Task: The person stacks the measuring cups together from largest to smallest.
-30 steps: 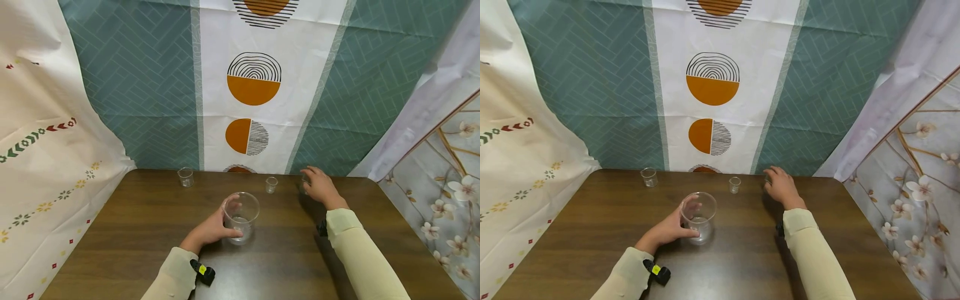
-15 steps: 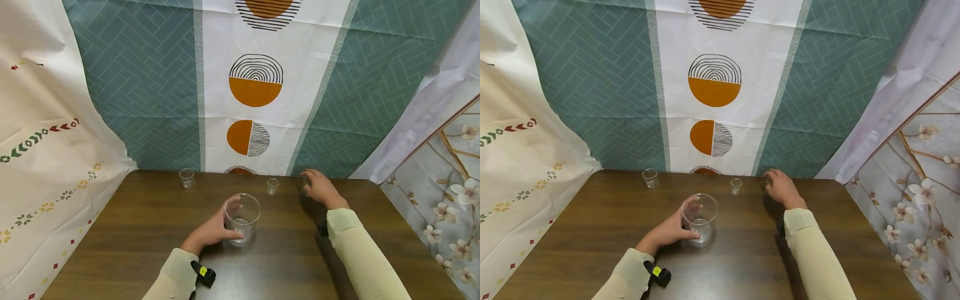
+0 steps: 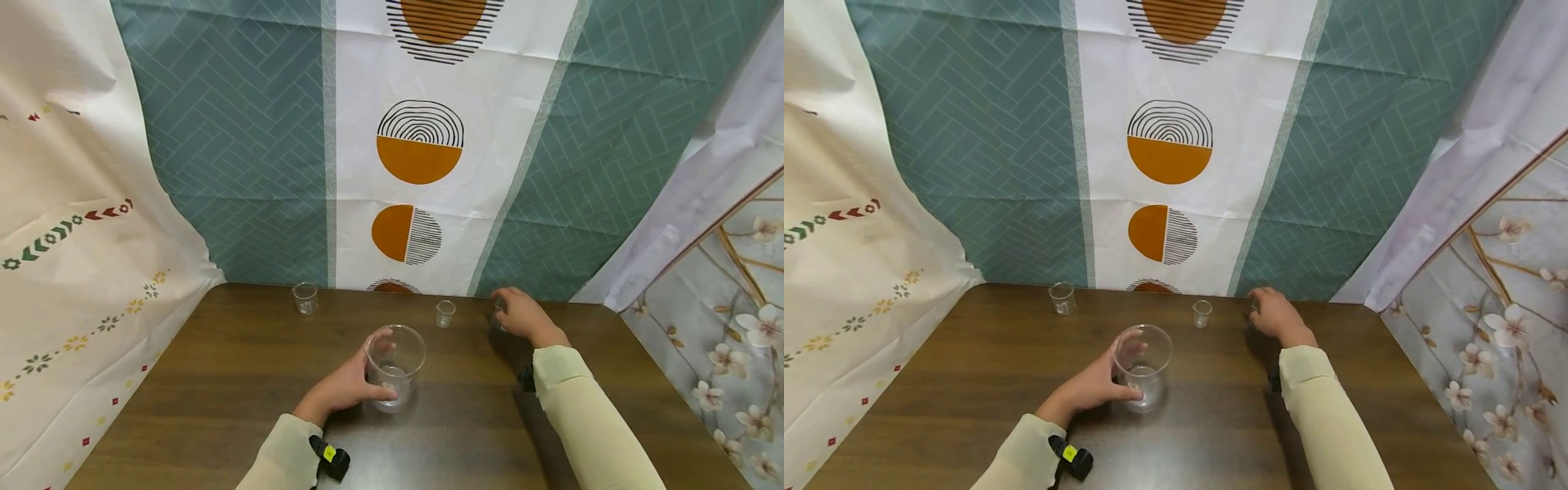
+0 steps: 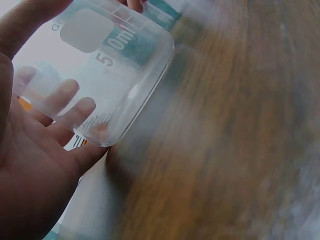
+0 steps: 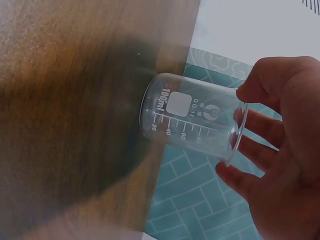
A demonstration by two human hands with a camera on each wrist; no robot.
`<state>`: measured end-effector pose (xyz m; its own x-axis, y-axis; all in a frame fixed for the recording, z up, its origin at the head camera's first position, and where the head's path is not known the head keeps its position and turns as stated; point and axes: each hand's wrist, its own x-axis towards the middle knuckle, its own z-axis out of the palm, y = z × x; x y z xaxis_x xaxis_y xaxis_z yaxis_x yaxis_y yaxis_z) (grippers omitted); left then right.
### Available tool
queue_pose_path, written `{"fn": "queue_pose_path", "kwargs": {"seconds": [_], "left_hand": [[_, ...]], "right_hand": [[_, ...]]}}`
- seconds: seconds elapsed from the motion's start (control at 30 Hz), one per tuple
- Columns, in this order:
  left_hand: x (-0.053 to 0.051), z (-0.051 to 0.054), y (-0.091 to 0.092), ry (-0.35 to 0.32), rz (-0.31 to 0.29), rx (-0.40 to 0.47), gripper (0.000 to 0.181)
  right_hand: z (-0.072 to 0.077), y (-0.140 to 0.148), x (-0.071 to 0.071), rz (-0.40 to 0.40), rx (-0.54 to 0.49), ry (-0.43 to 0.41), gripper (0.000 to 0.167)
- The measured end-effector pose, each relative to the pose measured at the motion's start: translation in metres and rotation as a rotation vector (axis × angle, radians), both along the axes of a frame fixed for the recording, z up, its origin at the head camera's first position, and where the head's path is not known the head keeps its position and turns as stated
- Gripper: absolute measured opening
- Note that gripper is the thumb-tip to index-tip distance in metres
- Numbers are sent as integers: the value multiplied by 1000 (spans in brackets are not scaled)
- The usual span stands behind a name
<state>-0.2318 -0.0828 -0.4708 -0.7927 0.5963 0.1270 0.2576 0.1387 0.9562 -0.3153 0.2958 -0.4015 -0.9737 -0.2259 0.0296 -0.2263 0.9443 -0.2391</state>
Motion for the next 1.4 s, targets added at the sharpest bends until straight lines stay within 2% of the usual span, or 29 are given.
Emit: {"fn": "queue_pose_path", "kwargs": {"seconds": [0.23, 0.63, 1.27, 1.4], "left_hand": [[1, 1, 0, 2, -4, 2, 101], [-3, 6, 1, 34, 11, -17, 100], [2, 3, 0, -1, 9, -26, 98], [2, 2, -1, 4, 9, -27, 98]], "right_hand": [[5, 1, -1, 5, 10, -23, 45], [15, 0, -5, 18, 34, -6, 44], [6, -5, -1, 40, 65, 26, 41], [8, -8, 0, 50, 73, 40, 40]]}}
